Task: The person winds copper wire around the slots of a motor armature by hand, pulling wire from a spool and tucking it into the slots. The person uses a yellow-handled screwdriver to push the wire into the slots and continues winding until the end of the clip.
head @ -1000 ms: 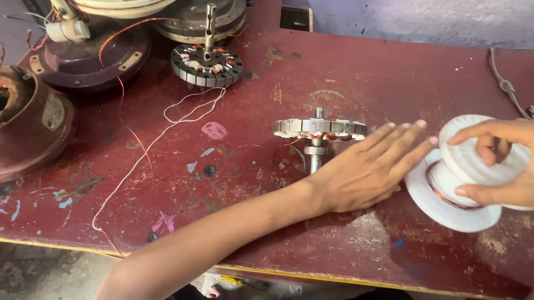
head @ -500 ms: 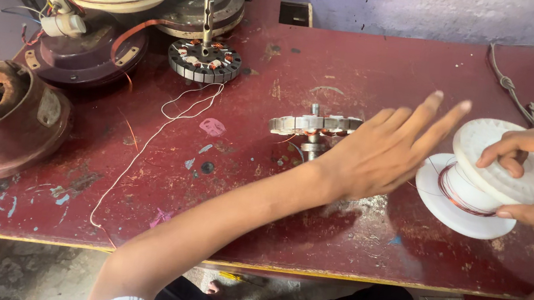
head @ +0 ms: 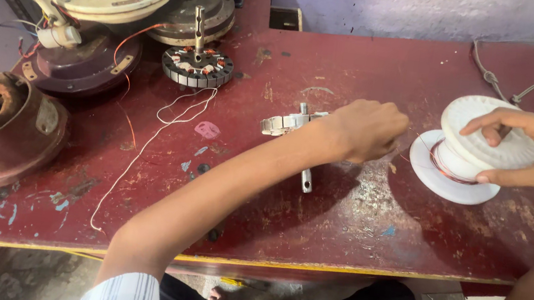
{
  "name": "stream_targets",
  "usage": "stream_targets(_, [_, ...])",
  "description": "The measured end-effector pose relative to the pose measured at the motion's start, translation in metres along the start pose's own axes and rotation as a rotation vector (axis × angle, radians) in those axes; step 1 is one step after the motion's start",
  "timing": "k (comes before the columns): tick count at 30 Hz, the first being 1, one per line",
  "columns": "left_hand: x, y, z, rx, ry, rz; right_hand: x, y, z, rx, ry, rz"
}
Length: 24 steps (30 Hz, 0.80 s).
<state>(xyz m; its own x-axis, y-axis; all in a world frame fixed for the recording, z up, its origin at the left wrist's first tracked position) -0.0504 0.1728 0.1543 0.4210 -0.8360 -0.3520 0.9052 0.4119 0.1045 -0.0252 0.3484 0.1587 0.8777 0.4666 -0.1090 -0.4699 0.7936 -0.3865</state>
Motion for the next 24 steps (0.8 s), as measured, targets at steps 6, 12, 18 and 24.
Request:
stream_targets(6, [-0.042,-0.023,0.026,-0.430,-0.132,0.165,0.012,-0.022,0.005,-0.173,-0.025,0.166])
stream_targets(12, [-0.005,-0.040,-0.011,-0.014,-0.803,0.340,0.010,-0.007,0.002,-0.279,-0.043,0.067])
stream_targets(18, [-0.030,-0.021,-0.013,0.325,-0.569,0.212,0.004,-0.002,0.003,-0.190,-0.011,0.028])
stream_targets(24, [-0.019,0.005,0.076,0.264,0.186,-0.006,-0.009,0.012,0.012,0.019,0.174,-0.322])
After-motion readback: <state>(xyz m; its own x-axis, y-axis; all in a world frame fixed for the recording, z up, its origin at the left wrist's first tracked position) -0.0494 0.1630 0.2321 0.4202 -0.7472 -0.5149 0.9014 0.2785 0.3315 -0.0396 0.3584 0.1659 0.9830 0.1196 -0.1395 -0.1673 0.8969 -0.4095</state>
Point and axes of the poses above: each hand's wrist, its own x-axis away from the middle knuckle, its own z-axis out of the back of the hand, y = z × x, the point moved 10 cm from there along -x, towards the middle knuckle, and after that the axes turned 2 degrees about z, right-handed, at the moved point
